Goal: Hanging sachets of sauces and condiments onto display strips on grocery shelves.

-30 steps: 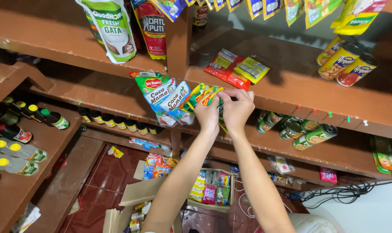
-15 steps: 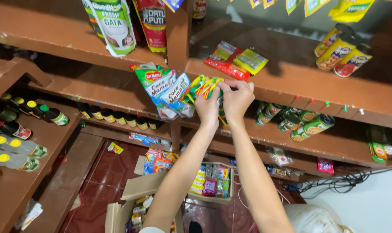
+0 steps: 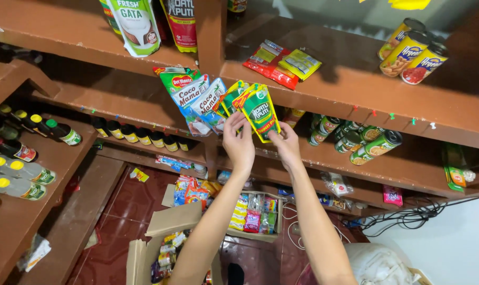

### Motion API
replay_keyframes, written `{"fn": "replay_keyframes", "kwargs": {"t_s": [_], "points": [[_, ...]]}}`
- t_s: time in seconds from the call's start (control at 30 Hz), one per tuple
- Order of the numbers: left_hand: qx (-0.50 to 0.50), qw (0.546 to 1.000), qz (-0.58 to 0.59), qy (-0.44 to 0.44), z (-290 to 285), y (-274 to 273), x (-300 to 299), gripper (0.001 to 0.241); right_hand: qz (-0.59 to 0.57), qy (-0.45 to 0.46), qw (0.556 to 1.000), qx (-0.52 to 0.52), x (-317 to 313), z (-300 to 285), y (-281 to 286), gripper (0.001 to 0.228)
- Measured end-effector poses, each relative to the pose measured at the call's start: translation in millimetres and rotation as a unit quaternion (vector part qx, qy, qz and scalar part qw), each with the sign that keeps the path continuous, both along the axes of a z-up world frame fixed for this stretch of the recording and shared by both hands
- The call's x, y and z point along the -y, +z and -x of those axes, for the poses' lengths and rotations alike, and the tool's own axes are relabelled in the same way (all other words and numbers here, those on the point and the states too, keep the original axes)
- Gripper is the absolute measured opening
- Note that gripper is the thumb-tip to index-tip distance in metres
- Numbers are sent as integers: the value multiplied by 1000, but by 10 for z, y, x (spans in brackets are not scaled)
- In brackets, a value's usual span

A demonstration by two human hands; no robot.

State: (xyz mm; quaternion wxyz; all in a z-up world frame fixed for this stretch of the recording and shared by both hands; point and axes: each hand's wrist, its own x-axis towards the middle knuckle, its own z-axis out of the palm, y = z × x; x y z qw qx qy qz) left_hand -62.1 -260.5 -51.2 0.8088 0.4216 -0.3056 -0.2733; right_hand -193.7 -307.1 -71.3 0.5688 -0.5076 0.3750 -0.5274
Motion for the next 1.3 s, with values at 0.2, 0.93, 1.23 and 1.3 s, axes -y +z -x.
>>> {"fn": "replay_keyframes", "kwargs": {"t_s": [0.2,0.93,1.23,1.3], "points": [[76,994,-76,14,28,-310,78,31,10,-23,999,-30,213,246,-250,30],[171,978,-107,47,108,-327,-41,33,113,-2,991,-70,185,189,-122,22],[203,972,-91,76,225,-70,-245,24,24,-37,996,-76,138,228,-43,21],[278,953,-51,109,344,77,-340,17,158,-115,966,-170,132,285,-22,23]]}}
